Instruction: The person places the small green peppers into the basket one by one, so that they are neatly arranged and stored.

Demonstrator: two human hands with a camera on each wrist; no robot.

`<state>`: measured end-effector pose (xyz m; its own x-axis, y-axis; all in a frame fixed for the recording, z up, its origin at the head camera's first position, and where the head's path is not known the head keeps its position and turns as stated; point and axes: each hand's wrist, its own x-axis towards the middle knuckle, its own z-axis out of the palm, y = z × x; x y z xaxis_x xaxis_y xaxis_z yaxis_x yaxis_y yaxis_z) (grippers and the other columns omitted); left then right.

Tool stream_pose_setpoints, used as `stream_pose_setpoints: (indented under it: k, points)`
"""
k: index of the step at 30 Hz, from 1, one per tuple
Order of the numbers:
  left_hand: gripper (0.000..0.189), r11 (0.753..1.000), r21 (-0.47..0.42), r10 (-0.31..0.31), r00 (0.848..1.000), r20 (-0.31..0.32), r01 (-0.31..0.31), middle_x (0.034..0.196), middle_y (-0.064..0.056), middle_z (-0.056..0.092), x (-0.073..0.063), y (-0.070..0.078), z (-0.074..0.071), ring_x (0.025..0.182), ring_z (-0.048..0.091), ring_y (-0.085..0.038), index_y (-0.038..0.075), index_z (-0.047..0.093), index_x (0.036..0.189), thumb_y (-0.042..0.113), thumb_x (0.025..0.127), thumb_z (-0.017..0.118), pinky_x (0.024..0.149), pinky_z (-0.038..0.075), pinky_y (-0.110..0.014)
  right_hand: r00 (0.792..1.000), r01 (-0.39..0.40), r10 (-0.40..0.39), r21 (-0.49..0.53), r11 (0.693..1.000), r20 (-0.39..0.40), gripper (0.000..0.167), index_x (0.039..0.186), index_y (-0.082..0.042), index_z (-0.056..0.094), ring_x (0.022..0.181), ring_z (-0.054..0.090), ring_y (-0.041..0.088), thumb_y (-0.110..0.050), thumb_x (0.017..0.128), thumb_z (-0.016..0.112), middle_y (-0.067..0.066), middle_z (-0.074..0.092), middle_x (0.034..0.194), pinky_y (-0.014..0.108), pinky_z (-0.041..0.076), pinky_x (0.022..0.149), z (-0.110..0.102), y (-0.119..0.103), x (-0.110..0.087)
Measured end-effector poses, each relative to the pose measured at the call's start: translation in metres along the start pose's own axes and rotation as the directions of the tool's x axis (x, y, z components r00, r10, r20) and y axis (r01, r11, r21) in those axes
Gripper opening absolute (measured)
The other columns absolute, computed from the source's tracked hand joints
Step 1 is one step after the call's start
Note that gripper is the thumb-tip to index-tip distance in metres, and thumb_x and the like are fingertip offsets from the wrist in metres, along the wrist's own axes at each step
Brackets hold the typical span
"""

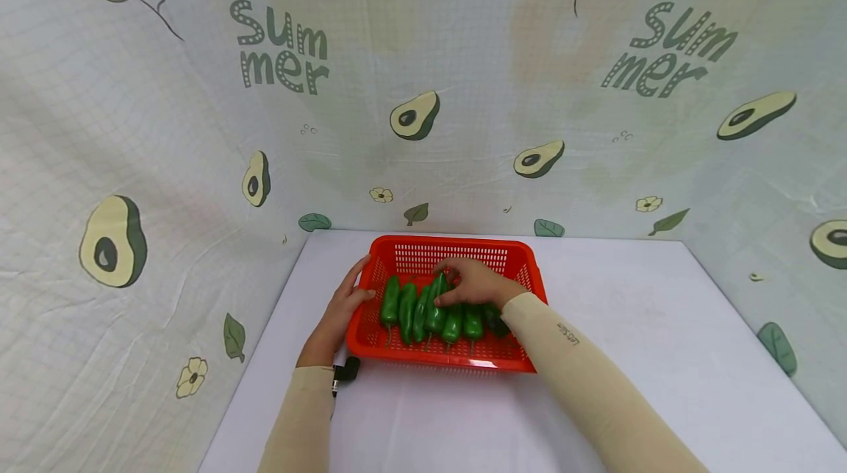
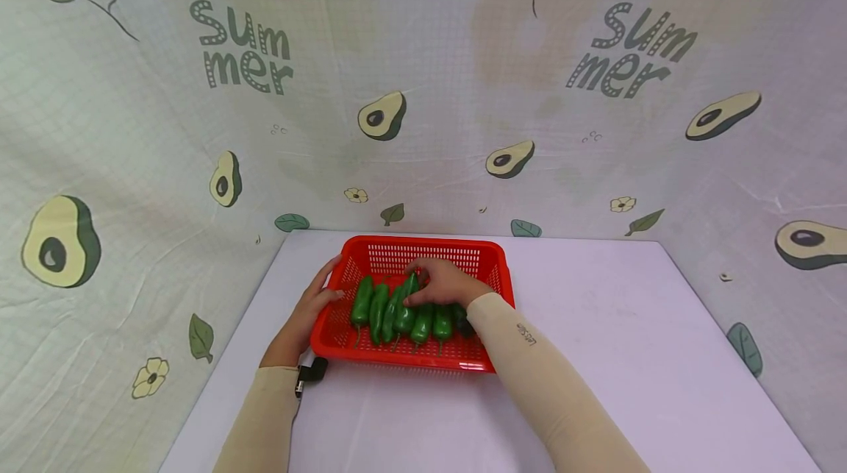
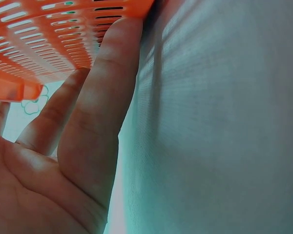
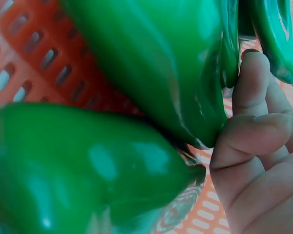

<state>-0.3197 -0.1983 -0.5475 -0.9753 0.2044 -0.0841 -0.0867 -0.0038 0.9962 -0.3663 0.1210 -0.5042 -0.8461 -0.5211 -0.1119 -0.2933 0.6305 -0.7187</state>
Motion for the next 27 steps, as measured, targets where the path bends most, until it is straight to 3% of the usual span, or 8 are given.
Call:
stream_pose_setpoints:
  k: [13,19,27]
  points:
    - [0.071,1.0,0.022,0.006,1.0,0.0,-0.006,0.156,-0.007,0.049,-0.0014,0.0015,-0.0001,0.13,0.059,-0.035,0.059,0.036,0.157,0.023,0.099,0.058,0.093,0.061,-0.048,1.0,-0.011,0.011,-0.028,1.0,-0.029,0.076,0.139,-0.009,0.063,0.101,0.066,0.019,-0.036,0.076,0.095,0.003,0.071,0.111,0.04,0.059,0.089,-0.004,-0.0006,0.0003]
    - [0.07,1.0,0.01,0.003,1.0,-0.003,-0.003,0.157,-0.008,0.048,-0.0009,0.0008,-0.0001,0.128,0.06,-0.036,0.058,0.037,0.157,0.022,0.1,0.057,0.091,0.061,-0.048,0.997,-0.041,0.037,-0.06,0.997,-0.065,0.067,0.128,-0.007,0.07,0.104,0.067,0.02,-0.032,0.072,0.098,0.0,0.072,0.111,0.041,0.057,0.095,-0.0029,0.0002,0.0009]
    - [0.071,1.0,0.014,0.005,1.0,0.0,-0.005,0.158,-0.008,0.046,-0.0013,0.0005,-0.0001,0.13,0.059,-0.037,0.057,0.036,0.158,0.023,0.099,0.057,0.092,0.061,-0.048,0.997,-0.039,0.032,-0.097,0.995,-0.07,0.064,0.13,-0.011,0.073,0.108,0.064,0.019,-0.029,0.073,0.097,-0.002,0.072,0.117,0.044,0.054,0.103,-0.0013,0.0044,0.0019]
